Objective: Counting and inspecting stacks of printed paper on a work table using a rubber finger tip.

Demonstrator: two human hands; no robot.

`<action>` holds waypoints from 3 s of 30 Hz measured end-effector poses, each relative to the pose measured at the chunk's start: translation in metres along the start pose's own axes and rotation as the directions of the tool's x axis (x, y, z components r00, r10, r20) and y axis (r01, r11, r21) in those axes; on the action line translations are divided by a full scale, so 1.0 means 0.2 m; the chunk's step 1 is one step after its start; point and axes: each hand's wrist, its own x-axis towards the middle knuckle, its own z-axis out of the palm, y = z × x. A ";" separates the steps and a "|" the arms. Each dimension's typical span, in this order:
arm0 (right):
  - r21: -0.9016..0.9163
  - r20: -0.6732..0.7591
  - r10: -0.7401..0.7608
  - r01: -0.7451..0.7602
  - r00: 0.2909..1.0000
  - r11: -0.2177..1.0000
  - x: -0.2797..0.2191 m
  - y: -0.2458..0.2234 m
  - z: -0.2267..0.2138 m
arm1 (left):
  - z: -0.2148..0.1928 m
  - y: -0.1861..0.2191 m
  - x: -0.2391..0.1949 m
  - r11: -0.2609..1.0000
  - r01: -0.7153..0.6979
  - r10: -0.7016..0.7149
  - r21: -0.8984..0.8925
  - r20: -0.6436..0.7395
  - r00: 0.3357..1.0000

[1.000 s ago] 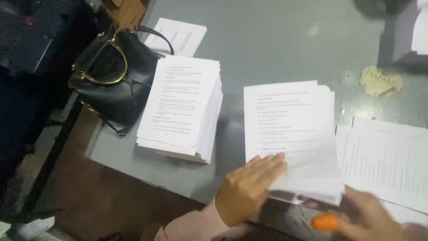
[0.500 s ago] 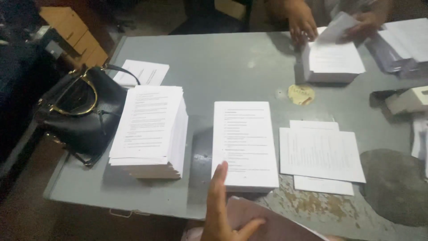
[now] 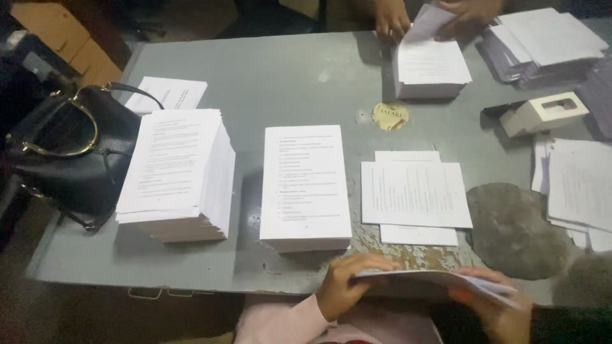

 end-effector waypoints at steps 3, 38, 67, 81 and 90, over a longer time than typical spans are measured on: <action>0.167 -0.047 -0.058 0.065 0.997 0.984 0.03 0.14 0.02 | 0.05 0.02 -0.03 0.977 0.214 -0.213 -0.003 -0.111 0.971; 0.090 0.107 -0.078 0.068 0.991 0.994 0.05 0.33 0.07 | 0.09 -0.08 -0.08 1.000 -0.009 0.009 -0.001 -0.158 0.987; -0.603 0.199 0.318 -0.140 0.927 0.785 0.08 0.48 -0.33 | -0.03 -0.32 -0.39 0.821 0.363 -0.413 0.440 0.020 0.910; -0.409 -0.211 0.463 -0.508 0.861 0.758 -0.20 0.41 -0.26 | -0.02 -0.19 -0.16 0.760 0.607 -0.649 0.230 0.243 0.721; -0.280 0.048 -0.304 0.305 0.951 0.910 -0.09 0.17 -0.17 | -0.06 -0.06 -0.07 0.988 0.154 -0.155 0.029 0.009 0.988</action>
